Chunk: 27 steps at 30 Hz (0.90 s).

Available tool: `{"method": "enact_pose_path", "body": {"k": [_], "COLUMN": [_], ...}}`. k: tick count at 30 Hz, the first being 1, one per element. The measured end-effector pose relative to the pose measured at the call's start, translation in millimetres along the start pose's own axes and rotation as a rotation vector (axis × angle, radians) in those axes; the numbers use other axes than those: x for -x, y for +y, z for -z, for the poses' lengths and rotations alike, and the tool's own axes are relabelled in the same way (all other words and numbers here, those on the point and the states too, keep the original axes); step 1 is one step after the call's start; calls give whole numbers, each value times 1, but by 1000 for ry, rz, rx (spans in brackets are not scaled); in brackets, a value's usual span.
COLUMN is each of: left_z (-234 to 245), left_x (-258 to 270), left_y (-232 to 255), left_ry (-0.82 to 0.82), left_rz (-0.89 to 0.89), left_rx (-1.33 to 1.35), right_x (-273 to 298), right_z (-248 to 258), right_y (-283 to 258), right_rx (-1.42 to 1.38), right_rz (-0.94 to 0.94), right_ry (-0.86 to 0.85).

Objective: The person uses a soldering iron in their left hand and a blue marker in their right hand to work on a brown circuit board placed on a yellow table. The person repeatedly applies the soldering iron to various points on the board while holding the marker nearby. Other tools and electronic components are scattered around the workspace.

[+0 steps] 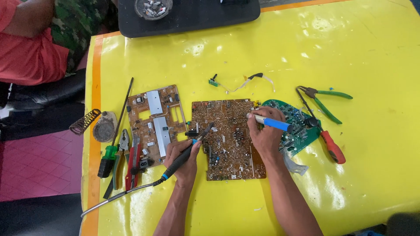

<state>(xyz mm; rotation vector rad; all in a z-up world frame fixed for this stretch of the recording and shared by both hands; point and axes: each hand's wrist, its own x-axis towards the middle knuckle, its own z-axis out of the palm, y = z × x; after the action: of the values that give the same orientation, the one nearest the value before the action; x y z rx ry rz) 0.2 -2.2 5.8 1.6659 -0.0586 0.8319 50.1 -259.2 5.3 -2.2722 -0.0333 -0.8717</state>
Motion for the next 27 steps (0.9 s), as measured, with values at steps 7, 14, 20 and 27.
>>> {"method": "enact_pose_path", "body": {"k": [7,14,20,27], "left_z": [2,2,2,3], "left_x": [2,2,4,2], "left_y": [-2,-8,-8,1], "left_ry": [34,18,0,3], "left_rz": [-14,-4,-12,-21], "left_rx": [-13,1,15,-12], "right_x": [-4,0,3,7], "right_z": [2,-3,-5,-9], "right_y": [-6,7,15,19], "right_rx": [-30,8,27,-57], "right_rz": [8,23,30,-8], "right_ry": [6,48,55,56]}}
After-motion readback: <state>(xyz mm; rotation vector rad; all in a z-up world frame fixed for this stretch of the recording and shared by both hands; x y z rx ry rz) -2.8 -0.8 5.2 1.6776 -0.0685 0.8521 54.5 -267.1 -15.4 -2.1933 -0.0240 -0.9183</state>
